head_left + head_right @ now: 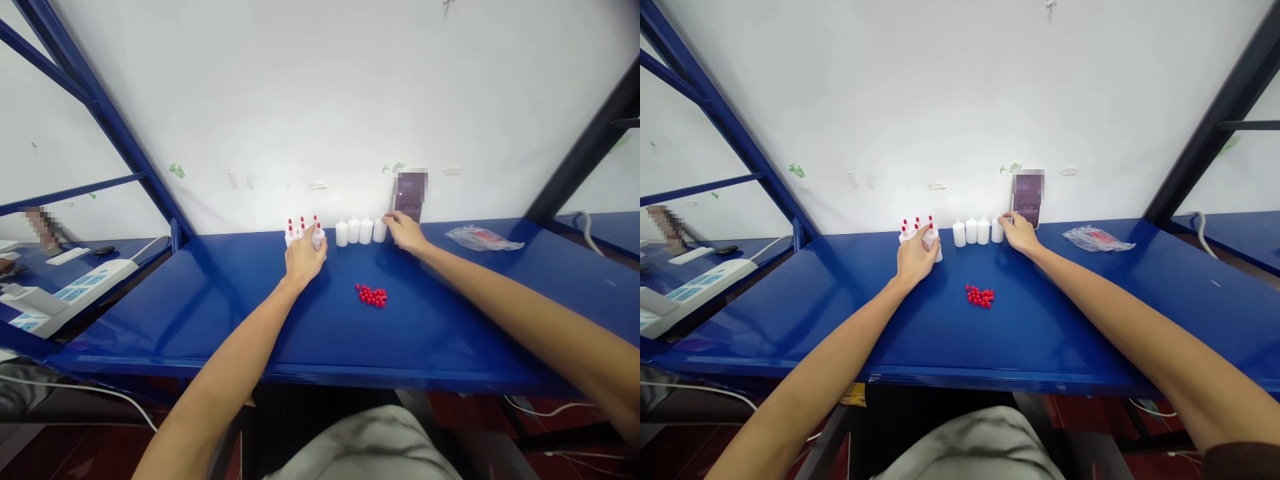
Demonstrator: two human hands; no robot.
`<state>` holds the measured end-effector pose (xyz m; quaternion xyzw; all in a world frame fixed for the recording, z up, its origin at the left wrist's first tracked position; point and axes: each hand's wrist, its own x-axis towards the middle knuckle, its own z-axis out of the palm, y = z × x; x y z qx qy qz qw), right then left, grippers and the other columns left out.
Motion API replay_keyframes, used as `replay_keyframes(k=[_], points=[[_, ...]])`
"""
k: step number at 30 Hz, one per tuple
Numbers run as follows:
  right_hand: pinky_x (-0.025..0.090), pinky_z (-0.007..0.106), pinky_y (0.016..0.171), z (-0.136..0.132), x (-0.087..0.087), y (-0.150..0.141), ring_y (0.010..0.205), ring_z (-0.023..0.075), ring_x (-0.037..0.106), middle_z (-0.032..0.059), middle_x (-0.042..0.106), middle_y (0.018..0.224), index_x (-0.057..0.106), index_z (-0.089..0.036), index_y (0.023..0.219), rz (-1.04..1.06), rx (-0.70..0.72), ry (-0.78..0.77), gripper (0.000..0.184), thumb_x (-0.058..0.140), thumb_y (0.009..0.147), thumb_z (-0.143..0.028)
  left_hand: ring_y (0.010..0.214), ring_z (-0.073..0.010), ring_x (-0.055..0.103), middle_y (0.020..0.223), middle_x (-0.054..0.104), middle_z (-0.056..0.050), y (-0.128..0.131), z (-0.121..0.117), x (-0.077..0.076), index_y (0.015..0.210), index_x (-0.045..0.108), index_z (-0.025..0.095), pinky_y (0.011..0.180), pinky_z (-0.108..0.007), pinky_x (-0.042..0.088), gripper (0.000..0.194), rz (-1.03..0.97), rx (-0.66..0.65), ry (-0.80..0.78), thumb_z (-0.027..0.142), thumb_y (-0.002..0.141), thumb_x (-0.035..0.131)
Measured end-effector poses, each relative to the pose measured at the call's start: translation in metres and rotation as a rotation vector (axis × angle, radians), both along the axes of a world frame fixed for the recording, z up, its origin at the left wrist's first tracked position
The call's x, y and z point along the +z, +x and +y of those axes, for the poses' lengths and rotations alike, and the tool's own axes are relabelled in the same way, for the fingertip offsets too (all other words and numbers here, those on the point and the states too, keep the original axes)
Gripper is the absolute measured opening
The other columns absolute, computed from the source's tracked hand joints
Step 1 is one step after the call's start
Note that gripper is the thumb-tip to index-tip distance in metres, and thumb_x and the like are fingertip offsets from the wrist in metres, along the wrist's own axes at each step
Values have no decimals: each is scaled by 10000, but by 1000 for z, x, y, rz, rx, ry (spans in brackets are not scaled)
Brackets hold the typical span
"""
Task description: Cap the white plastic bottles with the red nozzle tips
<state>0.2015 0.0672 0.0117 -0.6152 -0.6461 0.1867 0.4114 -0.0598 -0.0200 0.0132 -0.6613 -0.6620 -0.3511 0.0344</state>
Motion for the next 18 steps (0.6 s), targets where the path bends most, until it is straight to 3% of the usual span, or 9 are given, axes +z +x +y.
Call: replay_keyframes(k=[3,8,11,15,18], points=[[468,334,816,3,-2,-4,875,244,652,101,730,959,696,-157,1100,-72,23,71,435,474,874,-455,817,-235,677,828,714,-59,-1,1,-1,1425,456,233,766,-326,478,538,-8,-18,27,411,922,526],[418,308,687,-12,2,4,775,232,609,86,704,831,689,-160,886,-149,50,71,356,447,859,-419,603,-165,597,623,627,8,6,-10,7,1424,428,177,662,-274,436,543,-78,-109,179,351,918,519],[383,308,655,-28,7,9,727,215,570,62,668,764,634,-180,757,-230,133,92,303,437,845,-393,546,-125,540,580,579,23,19,-22,13,1196,621,160,617,-248,411,342,-22,-396,205,277,901,494],[403,330,741,-48,13,7,798,220,574,43,641,799,623,-189,750,-192,350,90,255,449,818,-362,600,-106,554,689,641,4,34,-32,17,934,716,172,630,-234,428,219,137,-864,-66,180,819,529],[403,365,835,-56,12,2,875,234,575,52,597,853,655,-187,775,-160,425,142,245,482,804,-358,677,-115,579,806,675,-23,32,-31,17,924,730,154,660,-233,455,243,174,-961,-237,137,749,563]])
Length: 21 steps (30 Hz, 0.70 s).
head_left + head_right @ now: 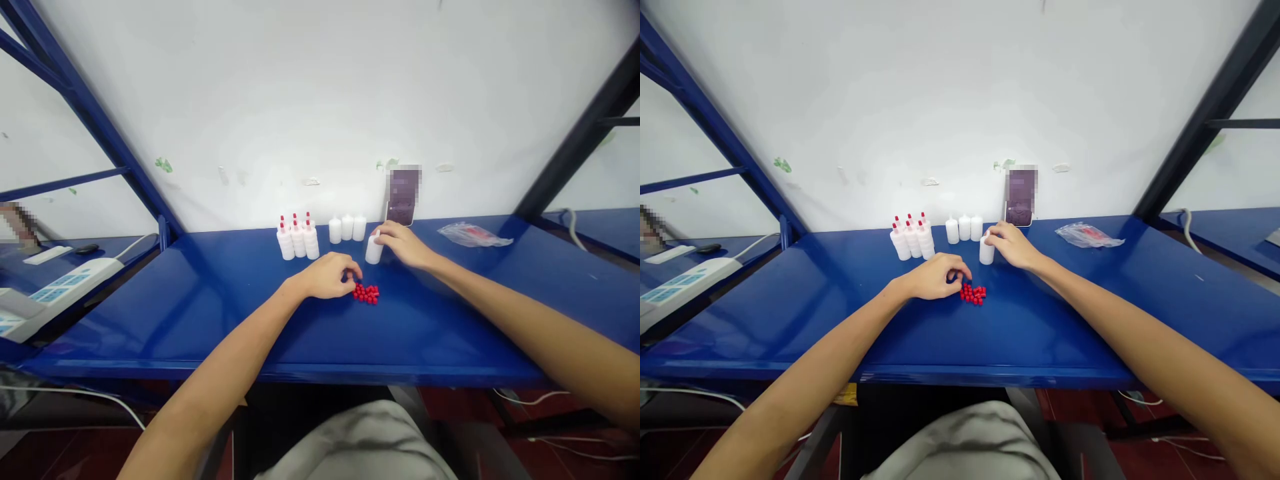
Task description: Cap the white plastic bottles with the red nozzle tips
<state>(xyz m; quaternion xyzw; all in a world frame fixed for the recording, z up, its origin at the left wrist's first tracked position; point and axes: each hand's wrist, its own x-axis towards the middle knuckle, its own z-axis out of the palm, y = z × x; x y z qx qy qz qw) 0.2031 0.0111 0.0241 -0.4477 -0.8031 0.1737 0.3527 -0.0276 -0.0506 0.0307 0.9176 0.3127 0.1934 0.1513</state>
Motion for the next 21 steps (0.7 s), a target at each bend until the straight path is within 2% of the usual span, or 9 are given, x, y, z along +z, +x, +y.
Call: replay_keyframes(k=[3,7,10,13,15,17,21], points=[[412,385,838,-6,-3,-4,863,231,565,61,562,899,670,-183,826,45,36,33,258,505,810,-380,686,-117,585,804,669,-27,-11,5,4,992,737,148,662,-230,467,290,43,8,-129,143,741,593],[438,369,824,-15,-8,-8,963,237,567,82,602,1098,635,-183,875,121,186,-43,201,566,762,-334,703,-114,584,857,655,-40,-20,10,8,1008,759,177,657,-229,470,255,71,-31,-166,247,778,672],[440,331,745,-24,-11,-13,832,205,574,56,650,971,587,-178,920,64,240,-116,213,596,750,-307,670,-103,586,847,660,-40,-19,13,4,938,771,177,635,-226,467,202,50,-26,-185,297,793,697],[416,299,663,-33,-11,-17,700,175,549,17,652,861,551,-191,1064,-53,243,-64,295,581,787,-287,672,-109,614,846,696,-37,-13,15,-6,890,748,164,644,-229,484,162,-96,69,-175,288,810,683],[424,311,706,-38,-10,-19,760,194,583,31,676,931,552,-215,1138,-135,252,13,317,541,827,-280,673,-115,639,845,716,-37,-9,15,-13,901,719,151,644,-231,500,161,-249,174,-146,279,828,656],[424,339,780,-41,-10,-21,867,227,607,57,689,1006,594,-224,1115,-228,233,84,274,494,867,-284,675,-120,659,847,727,-39,-5,15,-18,912,697,144,640,-230,515,159,-363,246,-112,271,830,648],[420,358,807,-42,-10,-21,916,250,609,84,697,1008,629,-205,1065,-318,164,118,261,446,903,-295,672,-117,660,833,732,-33,2,12,-21,886,696,151,650,-230,531,119,-408,262,-22,241,816,658]])
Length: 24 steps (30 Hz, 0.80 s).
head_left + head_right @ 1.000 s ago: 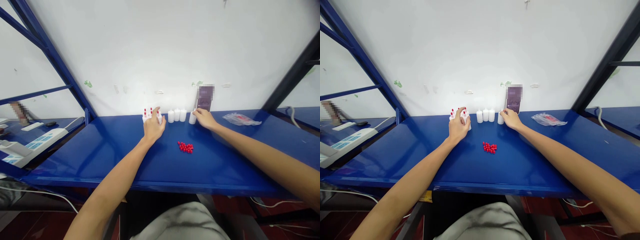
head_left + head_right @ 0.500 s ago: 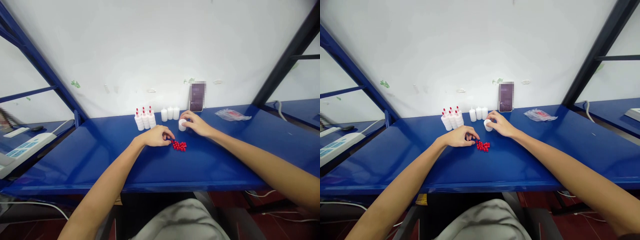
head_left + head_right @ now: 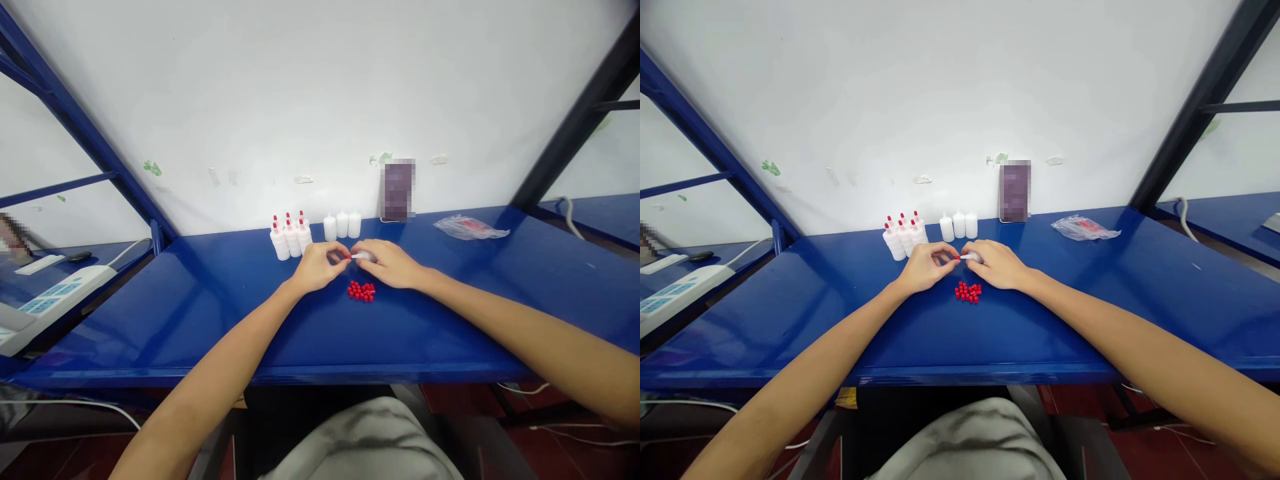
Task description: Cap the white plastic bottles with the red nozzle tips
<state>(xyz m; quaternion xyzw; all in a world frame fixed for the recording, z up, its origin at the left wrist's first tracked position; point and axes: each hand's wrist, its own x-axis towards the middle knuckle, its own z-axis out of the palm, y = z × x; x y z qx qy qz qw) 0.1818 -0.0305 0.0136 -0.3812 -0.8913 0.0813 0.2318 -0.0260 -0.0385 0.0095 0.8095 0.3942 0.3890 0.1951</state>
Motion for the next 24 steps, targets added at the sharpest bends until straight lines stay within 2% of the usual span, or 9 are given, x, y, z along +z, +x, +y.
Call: replay_keyframes(k=[4,7,10,13,18,20,22,24], points=[[418,354,822,0,0,1,922,244,604,86,690,1002,625,-195,1042,5,19,-6,249,451,902,-305,669,-96,633,841,726,-23,4,-4,2,883,700,158,677,-224,528,89,42,-31,105,197,822,648],[415,328,764,-4,3,0,852,224,599,60,685,923,632,-199,966,44,22,-58,256,451,914,-373,682,-92,615,855,718,-26,7,-8,3,912,687,156,689,-220,518,106,61,-79,159,183,840,615],[400,298,691,-8,9,-2,753,200,587,27,679,809,659,-209,882,115,-33,-129,342,432,927,-461,657,-87,593,812,689,-13,10,-12,2,984,657,157,662,-208,497,160,45,-104,165,165,856,562],[398,290,681,-11,12,-5,743,198,590,17,683,782,691,-217,874,159,-39,-156,387,425,929,-492,593,-78,553,704,627,17,12,-13,0,1041,625,156,620,-193,465,188,48,-138,143,185,885,523],[403,292,678,-9,10,-5,738,198,593,16,684,790,670,-223,942,159,-1,-181,420,393,943,-538,590,-100,551,680,618,19,5,-12,8,1079,599,172,618,-213,424,209,199,-124,148,256,940,467],[401,294,675,-6,9,-3,726,196,592,13,682,791,644,-234,1007,141,-27,-173,411,384,949,-547,597,-119,558,674,621,5,-4,-9,16,1017,615,175,613,-234,402,228,315,-68,184,313,958,444],[395,298,664,-3,7,0,715,199,595,14,683,783,636,-244,1027,109,-99,-147,384,393,951,-531,581,-136,549,640,608,-10,-17,-4,23,837,630,176,597,-255,378,282,457,-1,194,363,948,451],[395,304,663,1,5,4,740,210,610,28,699,811,651,-244,996,80,-158,-120,360,403,953,-500,546,-145,528,583,579,-18,-30,1,29,660,596,180,566,-269,352,326,596,42,125,377,901,502]])
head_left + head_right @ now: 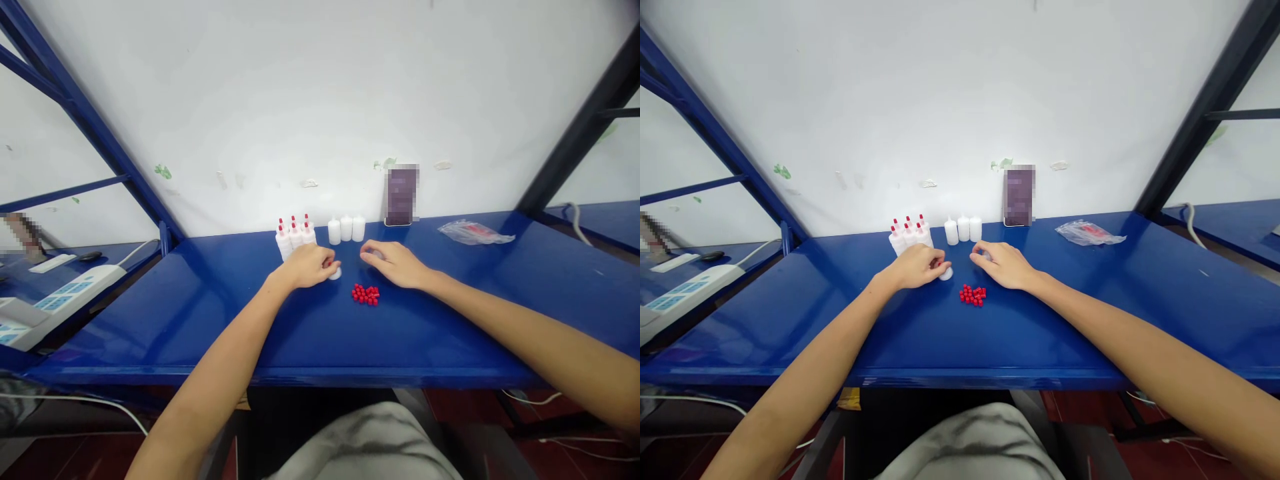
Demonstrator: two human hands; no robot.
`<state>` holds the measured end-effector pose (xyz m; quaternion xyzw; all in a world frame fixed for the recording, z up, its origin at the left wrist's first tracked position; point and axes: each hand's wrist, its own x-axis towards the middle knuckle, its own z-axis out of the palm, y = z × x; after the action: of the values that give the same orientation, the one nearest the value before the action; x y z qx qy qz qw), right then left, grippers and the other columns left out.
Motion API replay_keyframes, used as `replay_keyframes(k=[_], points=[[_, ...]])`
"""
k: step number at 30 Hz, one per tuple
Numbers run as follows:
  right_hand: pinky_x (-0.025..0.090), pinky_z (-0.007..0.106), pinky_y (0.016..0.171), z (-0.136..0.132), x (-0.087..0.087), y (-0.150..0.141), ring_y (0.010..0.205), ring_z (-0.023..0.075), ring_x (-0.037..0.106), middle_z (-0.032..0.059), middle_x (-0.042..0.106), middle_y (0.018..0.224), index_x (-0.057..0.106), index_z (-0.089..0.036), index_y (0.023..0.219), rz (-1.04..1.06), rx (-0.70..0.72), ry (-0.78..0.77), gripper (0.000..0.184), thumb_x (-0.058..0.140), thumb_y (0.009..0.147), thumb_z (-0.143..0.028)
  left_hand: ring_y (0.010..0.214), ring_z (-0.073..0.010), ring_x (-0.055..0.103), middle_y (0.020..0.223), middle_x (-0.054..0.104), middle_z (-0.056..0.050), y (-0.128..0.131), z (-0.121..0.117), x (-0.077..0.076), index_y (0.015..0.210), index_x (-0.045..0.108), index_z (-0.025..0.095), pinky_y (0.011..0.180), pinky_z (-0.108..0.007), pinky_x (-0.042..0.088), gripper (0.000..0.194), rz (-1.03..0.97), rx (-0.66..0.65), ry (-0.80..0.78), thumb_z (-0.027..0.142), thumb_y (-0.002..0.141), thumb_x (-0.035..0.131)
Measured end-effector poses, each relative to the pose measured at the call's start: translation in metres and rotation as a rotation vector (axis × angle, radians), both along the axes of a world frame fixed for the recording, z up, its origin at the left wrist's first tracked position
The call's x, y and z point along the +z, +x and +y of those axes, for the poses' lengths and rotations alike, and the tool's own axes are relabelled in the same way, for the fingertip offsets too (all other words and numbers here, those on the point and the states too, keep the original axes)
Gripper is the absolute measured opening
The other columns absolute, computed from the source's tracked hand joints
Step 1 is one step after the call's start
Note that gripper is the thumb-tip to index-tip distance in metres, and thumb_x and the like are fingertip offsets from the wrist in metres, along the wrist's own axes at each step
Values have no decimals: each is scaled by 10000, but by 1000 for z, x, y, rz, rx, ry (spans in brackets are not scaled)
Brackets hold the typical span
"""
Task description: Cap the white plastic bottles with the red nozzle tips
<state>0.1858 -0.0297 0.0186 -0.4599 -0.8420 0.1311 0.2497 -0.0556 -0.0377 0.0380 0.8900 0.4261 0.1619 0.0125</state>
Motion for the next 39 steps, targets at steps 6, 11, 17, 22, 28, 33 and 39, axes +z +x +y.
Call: replay_keyframes(k=[6,11,17,22,28,33,39], points=[[429,330,749,7,-5,5,851,229,639,46,723,951,662,-234,987,-9,11,21,343,393,968,-447,611,-205,591,646,629,-68,-24,4,14,666,604,184,567,-291,374,259,189,291,-101,394,817,590],[437,345,798,7,-6,3,888,230,631,63,705,969,662,-218,950,-12,77,35,383,356,986,-446,781,-261,643,857,679,-108,-35,3,21,885,619,191,629,-302,418,178,266,386,-91,321,772,664],[440,349,799,5,-5,2,866,227,624,68,693,914,670,-210,895,-30,111,45,411,350,990,-450,797,-257,642,900,684,-128,-39,5,20,877,620,182,665,-320,442,180,251,359,-73,346,849,551],[438,346,792,6,-5,2,863,226,622,68,692,922,675,-211,901,-39,121,49,398,364,987,-445,747,-244,647,842,692,-105,-43,3,25,822,628,188,631,-307,427,212,286,427,-88,379,841,538],[428,334,779,4,-2,1,860,222,617,62,683,905,665,-212,907,-41,115,39,384,366,987,-439,674,-235,617,724,649,-97,-47,3,31,708,610,175,597,-309,408,222,251,457,-67,381,790,625],[415,331,787,3,-2,1,859,219,604,63,669,898,646,-209,873,-25,140,47,406,333,994,-436,601,-152,561,679,626,-24,-21,-12,32,888,649,174,588,-266,415,215,-63,70,-99,374,840,587],[381,309,724,0,0,0,748,186,551,41,604,767,547,-200,714,-38,167,50,428,317,997,-426,551,-107,545,676,636,16,13,-23,11,1110,694,220,578,-232,399,282,-76,-259,-362,260,847,600]])
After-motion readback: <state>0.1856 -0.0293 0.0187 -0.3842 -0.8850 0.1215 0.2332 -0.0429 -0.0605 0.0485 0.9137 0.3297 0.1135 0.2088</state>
